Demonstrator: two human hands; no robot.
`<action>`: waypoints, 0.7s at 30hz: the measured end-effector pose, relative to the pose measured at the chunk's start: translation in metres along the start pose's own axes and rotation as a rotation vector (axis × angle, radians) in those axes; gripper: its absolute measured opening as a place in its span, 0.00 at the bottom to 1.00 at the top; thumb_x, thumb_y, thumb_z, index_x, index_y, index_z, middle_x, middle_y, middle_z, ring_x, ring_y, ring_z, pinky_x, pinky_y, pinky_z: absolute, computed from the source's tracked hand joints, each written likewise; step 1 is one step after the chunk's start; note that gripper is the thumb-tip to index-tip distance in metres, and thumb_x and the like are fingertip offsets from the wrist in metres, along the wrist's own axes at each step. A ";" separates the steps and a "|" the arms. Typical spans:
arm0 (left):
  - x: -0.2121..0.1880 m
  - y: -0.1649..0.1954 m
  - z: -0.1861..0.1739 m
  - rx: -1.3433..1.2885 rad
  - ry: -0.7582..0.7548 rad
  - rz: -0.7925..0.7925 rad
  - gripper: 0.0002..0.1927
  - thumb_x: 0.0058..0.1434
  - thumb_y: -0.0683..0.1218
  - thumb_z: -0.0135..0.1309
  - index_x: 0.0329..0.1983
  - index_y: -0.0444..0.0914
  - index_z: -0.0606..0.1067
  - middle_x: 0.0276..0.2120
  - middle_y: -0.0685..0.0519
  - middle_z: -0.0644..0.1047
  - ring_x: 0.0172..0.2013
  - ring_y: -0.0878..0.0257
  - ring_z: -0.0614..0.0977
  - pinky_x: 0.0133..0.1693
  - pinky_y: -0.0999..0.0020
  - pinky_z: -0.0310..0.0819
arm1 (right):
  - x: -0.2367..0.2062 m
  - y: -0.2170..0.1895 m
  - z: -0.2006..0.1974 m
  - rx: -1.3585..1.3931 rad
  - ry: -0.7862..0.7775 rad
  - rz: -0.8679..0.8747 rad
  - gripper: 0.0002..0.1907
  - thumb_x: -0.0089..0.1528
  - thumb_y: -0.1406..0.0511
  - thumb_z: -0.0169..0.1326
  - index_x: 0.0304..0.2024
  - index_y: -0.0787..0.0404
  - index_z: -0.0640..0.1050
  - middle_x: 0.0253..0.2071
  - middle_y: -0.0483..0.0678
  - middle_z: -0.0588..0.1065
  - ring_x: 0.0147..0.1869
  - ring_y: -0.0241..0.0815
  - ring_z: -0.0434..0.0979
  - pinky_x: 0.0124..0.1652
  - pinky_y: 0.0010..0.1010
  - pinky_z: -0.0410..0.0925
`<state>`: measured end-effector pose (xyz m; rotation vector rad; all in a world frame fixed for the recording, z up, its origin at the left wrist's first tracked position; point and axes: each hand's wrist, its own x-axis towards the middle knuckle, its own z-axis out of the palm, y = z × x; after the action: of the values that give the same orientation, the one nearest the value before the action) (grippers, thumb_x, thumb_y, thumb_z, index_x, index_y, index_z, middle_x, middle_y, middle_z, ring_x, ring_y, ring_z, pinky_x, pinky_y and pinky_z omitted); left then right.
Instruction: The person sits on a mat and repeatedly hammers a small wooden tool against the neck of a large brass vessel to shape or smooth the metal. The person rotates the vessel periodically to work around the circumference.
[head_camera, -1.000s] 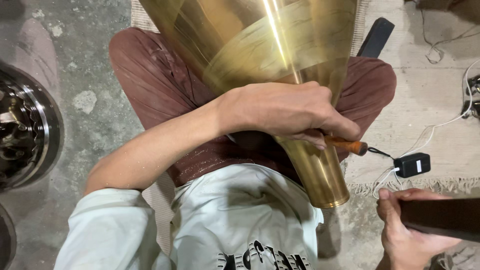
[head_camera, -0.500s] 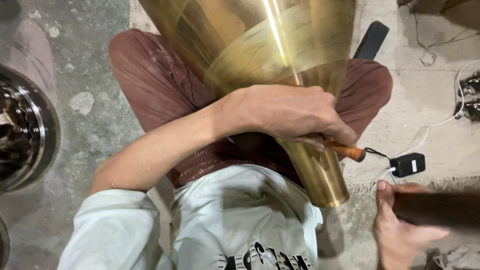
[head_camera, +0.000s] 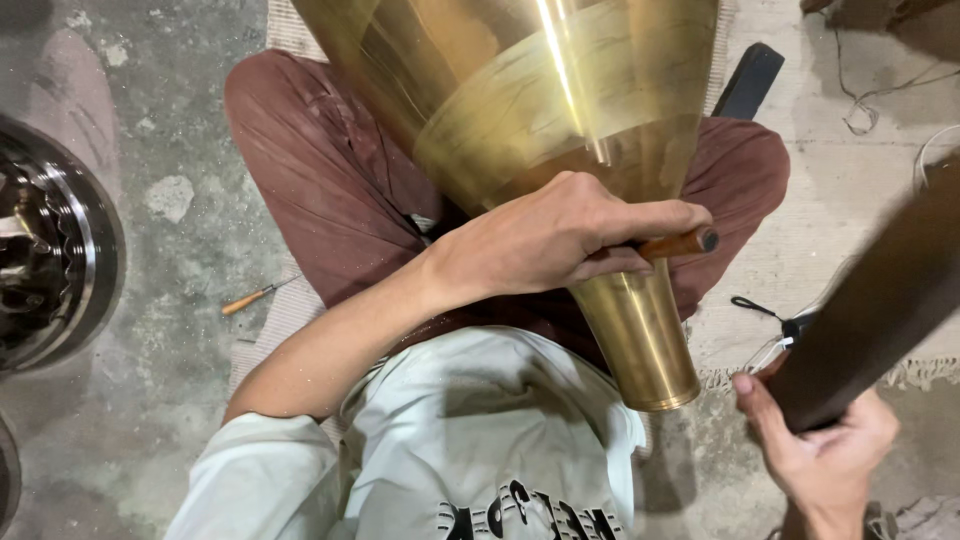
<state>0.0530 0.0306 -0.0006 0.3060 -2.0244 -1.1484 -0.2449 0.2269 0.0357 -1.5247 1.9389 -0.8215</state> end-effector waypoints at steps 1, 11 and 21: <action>-0.001 -0.001 0.001 0.001 0.000 -0.005 0.28 0.68 0.42 0.61 0.70 0.42 0.67 0.52 0.47 0.82 0.39 0.52 0.87 0.44 0.57 0.82 | 0.002 0.001 -0.003 -0.062 0.013 -0.066 0.08 0.62 0.71 0.67 0.36 0.67 0.79 0.27 0.49 0.78 0.26 0.33 0.78 0.30 0.21 0.69; -0.004 -0.008 0.005 0.036 -0.021 -0.007 0.28 0.68 0.41 0.60 0.70 0.43 0.68 0.51 0.52 0.84 0.41 0.56 0.88 0.45 0.62 0.84 | 0.006 0.003 -0.034 -0.050 0.146 0.102 0.13 0.67 0.68 0.62 0.48 0.65 0.72 0.35 0.47 0.77 0.35 0.35 0.80 0.37 0.24 0.74; 0.004 -0.020 0.005 0.006 -0.122 0.145 0.23 0.68 0.44 0.59 0.66 0.42 0.72 0.49 0.52 0.84 0.39 0.60 0.89 0.44 0.66 0.85 | 0.018 -0.020 -0.009 -0.144 0.200 -0.234 0.09 0.69 0.72 0.60 0.45 0.70 0.72 0.36 0.47 0.77 0.32 0.35 0.75 0.36 0.22 0.67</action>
<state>0.0435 0.0204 -0.0168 0.0914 -2.1180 -1.0936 -0.2423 0.2075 0.0561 -1.8431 2.0231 -0.9840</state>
